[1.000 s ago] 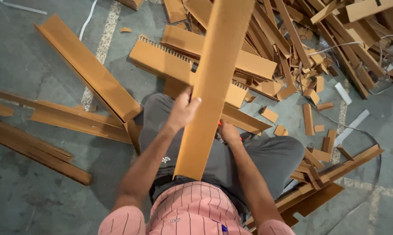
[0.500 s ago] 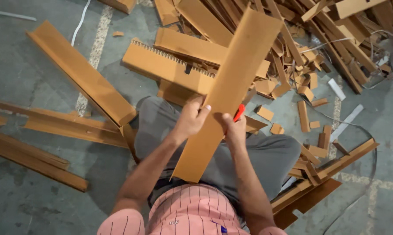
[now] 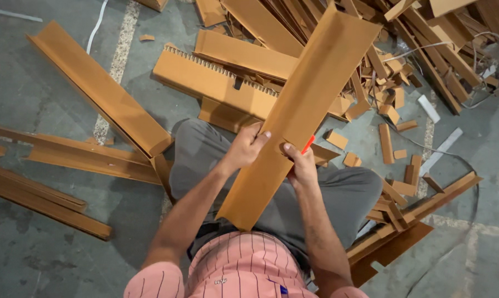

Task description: The person sits on the floor and uses a red utility knife to cut notches and trim edges on long, rectangular cardboard pieces. They repeatedly pick up a piece, cut a specific section, and place it aside, working through a pile of similar items.

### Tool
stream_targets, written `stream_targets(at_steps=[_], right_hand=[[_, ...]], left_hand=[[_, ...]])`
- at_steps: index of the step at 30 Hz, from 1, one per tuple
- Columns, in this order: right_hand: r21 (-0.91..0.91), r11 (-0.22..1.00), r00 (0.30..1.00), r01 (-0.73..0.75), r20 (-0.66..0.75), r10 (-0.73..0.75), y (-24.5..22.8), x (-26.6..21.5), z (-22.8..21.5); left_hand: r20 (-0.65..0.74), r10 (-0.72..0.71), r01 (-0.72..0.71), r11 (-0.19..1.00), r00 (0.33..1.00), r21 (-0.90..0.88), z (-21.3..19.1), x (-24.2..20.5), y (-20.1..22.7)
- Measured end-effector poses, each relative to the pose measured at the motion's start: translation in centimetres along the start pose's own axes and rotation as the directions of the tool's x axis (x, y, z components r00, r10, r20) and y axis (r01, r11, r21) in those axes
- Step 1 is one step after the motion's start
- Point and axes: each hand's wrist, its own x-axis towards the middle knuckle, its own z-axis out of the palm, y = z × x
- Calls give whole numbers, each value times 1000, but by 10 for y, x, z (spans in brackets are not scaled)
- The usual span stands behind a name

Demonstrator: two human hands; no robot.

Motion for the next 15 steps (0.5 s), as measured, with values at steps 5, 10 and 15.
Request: stream_targets(at_steps=[5, 10, 15], right_hand=[[165, 986, 993, 5, 114, -24, 18, 9, -23], [292, 952, 960, -88, 280, 3, 29, 23, -39], [83, 997, 1000, -5, -15, 6, 10, 17, -19]], left_hand=[[126, -183, 207, 955, 975, -213, -2, 10, -42], [348, -283, 413, 823, 894, -391, 3, 15, -65], [328, -193, 314, 873, 925, -373, 13, 21, -64]])
